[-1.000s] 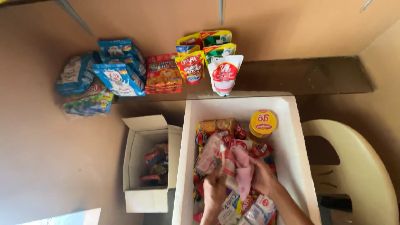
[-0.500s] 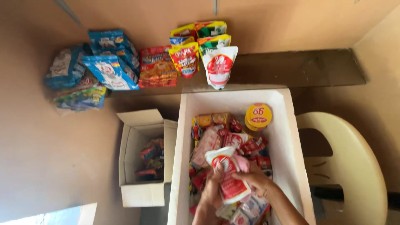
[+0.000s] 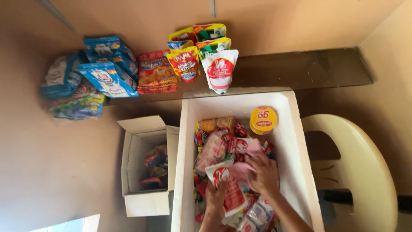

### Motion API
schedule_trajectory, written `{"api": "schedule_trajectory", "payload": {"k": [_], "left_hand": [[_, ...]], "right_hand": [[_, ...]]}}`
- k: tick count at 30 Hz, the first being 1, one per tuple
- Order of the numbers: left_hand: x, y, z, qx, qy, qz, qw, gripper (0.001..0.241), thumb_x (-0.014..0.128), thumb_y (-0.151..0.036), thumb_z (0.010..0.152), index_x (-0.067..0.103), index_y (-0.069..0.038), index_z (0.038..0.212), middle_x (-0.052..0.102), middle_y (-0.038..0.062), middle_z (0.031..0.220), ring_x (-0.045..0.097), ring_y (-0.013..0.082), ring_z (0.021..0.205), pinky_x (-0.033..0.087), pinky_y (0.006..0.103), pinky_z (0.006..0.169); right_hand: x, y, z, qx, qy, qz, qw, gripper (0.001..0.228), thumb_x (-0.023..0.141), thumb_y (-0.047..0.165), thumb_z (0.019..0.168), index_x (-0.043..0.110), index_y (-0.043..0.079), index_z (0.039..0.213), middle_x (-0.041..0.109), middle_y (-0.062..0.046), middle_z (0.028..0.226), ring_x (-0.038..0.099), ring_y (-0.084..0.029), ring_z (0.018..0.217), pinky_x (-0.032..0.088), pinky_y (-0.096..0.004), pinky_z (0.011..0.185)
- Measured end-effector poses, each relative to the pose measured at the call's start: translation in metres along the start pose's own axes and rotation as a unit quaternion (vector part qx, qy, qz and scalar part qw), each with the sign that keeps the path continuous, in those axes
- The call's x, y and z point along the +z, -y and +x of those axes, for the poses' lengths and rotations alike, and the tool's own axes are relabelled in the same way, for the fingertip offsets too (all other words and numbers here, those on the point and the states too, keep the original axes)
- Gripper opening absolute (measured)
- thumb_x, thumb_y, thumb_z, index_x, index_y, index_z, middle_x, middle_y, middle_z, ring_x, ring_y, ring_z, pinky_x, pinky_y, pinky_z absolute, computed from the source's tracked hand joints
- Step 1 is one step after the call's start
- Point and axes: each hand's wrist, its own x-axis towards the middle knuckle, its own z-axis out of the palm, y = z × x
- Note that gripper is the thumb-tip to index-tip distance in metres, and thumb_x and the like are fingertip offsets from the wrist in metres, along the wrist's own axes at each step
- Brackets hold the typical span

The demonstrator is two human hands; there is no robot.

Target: Organizing and stocking various packaged food items from a cooler box onto retail shelves.

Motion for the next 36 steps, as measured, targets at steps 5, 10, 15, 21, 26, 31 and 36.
{"api": "schedule_trajectory", "payload": {"k": [5,10,15,21,26,31,36], "left_hand": [[0.024,-0.033,-0.008,-0.001,0.020,0.000,1.000,0.031,0.068,-0.014,0.096,0.064,-0.001,0.123,0.071,0.005,0.098,0.065,0.0135,0.082,0.056,0.0312,0.070],[0.078,-0.088,-0.004,0.061,0.113,0.063,0.990,0.036,0.067,-0.011,0.093,0.058,-0.002,0.127,0.073,0.001,0.100,0.066,0.0117,0.085,0.057,0.0285,0.074],[0.129,-0.123,0.045,0.254,0.161,0.323,0.897,0.054,0.074,-0.020,0.093,0.049,0.003,0.136,0.071,0.012,0.084,0.066,0.0239,0.076,0.055,0.0406,0.067],[0.239,-0.214,0.093,0.383,0.103,0.397,0.828,0.048,0.074,-0.019,0.090,0.054,-0.003,0.131,0.070,0.021,0.088,0.068,0.0432,0.085,0.051,0.0513,0.069],[0.292,-0.201,0.201,0.459,0.070,0.321,0.826,0.042,0.068,-0.010,0.091,0.052,-0.002,0.129,0.071,0.021,0.096,0.069,0.0417,0.089,0.054,0.0497,0.074],[0.312,-0.179,0.260,0.438,0.019,0.296,0.849,0.041,0.064,-0.007,0.095,0.048,0.000,0.133,0.069,0.024,0.110,0.071,0.0401,0.102,0.057,0.0482,0.085],[0.313,-0.170,0.257,0.397,0.005,0.277,0.875,0.073,0.067,-0.001,0.081,0.036,0.002,0.147,0.065,0.028,0.124,0.066,0.0438,0.114,0.054,0.0474,0.092]], "right_hand": [[-0.012,0.004,-0.004,0.063,0.179,0.170,0.967,0.066,0.080,0.044,0.083,0.061,0.017,0.140,0.057,-0.010,0.143,0.046,-0.030,0.136,0.040,-0.053,0.110],[-0.008,-0.004,0.005,0.109,0.234,0.549,0.795,0.058,0.080,0.017,0.082,0.061,0.010,0.136,0.074,-0.012,0.122,0.070,-0.027,0.108,0.060,-0.040,0.094],[-0.077,-0.008,0.069,0.094,0.060,0.539,0.835,0.049,0.083,0.002,0.078,0.057,0.005,0.119,0.071,-0.011,0.108,0.072,-0.023,0.100,0.064,-0.039,0.088],[-0.128,-0.027,0.188,0.001,-0.119,0.492,0.863,0.047,0.080,0.003,0.083,0.055,0.007,0.122,0.073,-0.006,0.110,0.072,-0.016,0.105,0.060,-0.036,0.096],[-0.111,-0.051,0.286,-0.063,-0.175,0.520,0.834,0.043,0.078,-0.002,0.085,0.059,0.007,0.122,0.074,-0.006,0.112,0.070,-0.014,0.106,0.058,-0.034,0.096],[-0.047,-0.098,0.345,-0.073,-0.188,0.507,0.838,0.040,0.079,-0.009,0.088,0.057,0.006,0.119,0.067,-0.009,0.107,0.066,-0.015,0.102,0.056,-0.032,0.089],[-0.067,-0.080,0.330,-0.011,-0.081,0.561,0.824,0.045,0.066,-0.012,0.085,0.057,0.011,0.123,0.070,-0.003,0.118,0.066,-0.014,0.115,0.053,-0.029,0.096]]}}
